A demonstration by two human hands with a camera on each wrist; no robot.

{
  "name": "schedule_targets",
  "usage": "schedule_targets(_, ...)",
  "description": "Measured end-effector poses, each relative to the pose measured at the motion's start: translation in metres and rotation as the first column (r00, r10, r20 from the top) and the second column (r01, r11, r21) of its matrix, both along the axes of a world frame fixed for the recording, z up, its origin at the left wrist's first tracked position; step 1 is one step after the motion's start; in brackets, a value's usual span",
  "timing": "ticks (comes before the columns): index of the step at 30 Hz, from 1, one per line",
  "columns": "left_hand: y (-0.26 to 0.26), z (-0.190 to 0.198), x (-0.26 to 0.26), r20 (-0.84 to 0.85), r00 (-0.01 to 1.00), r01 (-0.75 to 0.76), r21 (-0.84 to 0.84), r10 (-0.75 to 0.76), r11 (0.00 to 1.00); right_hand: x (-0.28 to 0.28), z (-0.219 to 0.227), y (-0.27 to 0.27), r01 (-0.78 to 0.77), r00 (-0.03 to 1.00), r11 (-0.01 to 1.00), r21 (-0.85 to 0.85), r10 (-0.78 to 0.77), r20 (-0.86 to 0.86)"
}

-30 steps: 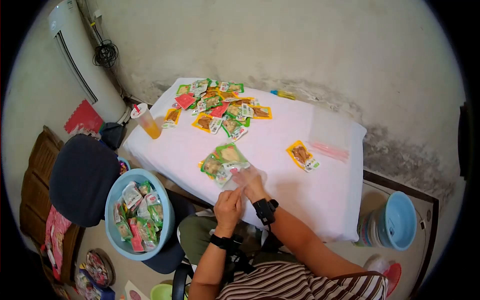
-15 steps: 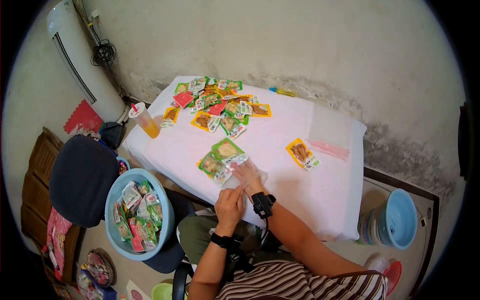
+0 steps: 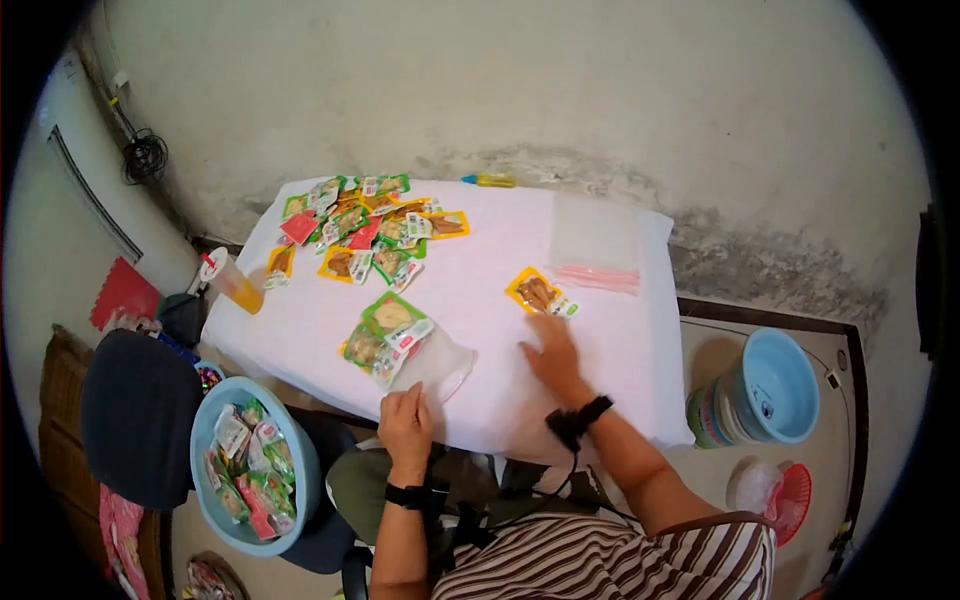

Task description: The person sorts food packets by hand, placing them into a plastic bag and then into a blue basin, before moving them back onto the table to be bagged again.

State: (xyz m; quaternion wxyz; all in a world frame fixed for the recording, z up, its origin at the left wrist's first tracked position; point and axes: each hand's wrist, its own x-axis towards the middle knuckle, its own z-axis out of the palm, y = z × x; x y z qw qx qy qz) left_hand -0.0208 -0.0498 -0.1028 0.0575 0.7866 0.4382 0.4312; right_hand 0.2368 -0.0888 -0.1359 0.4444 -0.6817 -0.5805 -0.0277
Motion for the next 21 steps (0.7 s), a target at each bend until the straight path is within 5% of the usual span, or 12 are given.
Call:
schedule_targets(1, 0.0, 0.0, 0.002, 0.004, 1.0, 0.002, 0.016, -0.002, 1.0, 0.016, 0.018, 0.001, 0.004, 0.983, 0.995, 0.102, -0.023, 0.182)
schedule_targets(3, -0.002, 0.001, 0.001, -0.001, 0.999, -0.042, 0.031, 0.042, 0.999, 0.033, 0.013, 0.004, 0.238, 0.907, 0.935, -0.262, -0.117, 0.405)
schedule_targets(7, 0.001, 0.007, 0.007, -0.044, 0.999, -0.003, 0.075, 0.006, 0.997, 0.066, -0.01, 0.025, 0.022, 0.939, 0.934, -0.356, 0.103, 0.328)
schedule_targets(15, 0.007, 0.008, 0.011, -0.049, 0.998, 0.027, 0.021, -0.026, 0.999, 0.058, 0.0, 0.022, 0.004, 0.956, 0.999, -0.041, 0.008, 0.294)
schedule_targets(16, 0.007, 0.009, 0.011, -0.047, 0.999, 0.025, 0.02, -0.024, 1.0, 0.053, 0.006, 0.012, 0.002, 0.999, 0.993, -0.115, -0.007, -0.044)
schedule_targets(18, 0.007, 0.011, 0.012, -0.007, 1.0, 0.015, -0.01, -0.015, 1.0, 0.039, 0.006, -0.008, -0.126, 0.81, 0.974, -0.19, -0.01, -0.587)
schedule_targets(21, 0.008, 0.009, 0.014, 0.024, 1.0, 0.01, -0.021, -0.01, 1.0, -0.002, 0.017, -0.044, -0.414, 0.393, 0.893, -0.175, 0.002, -0.92)
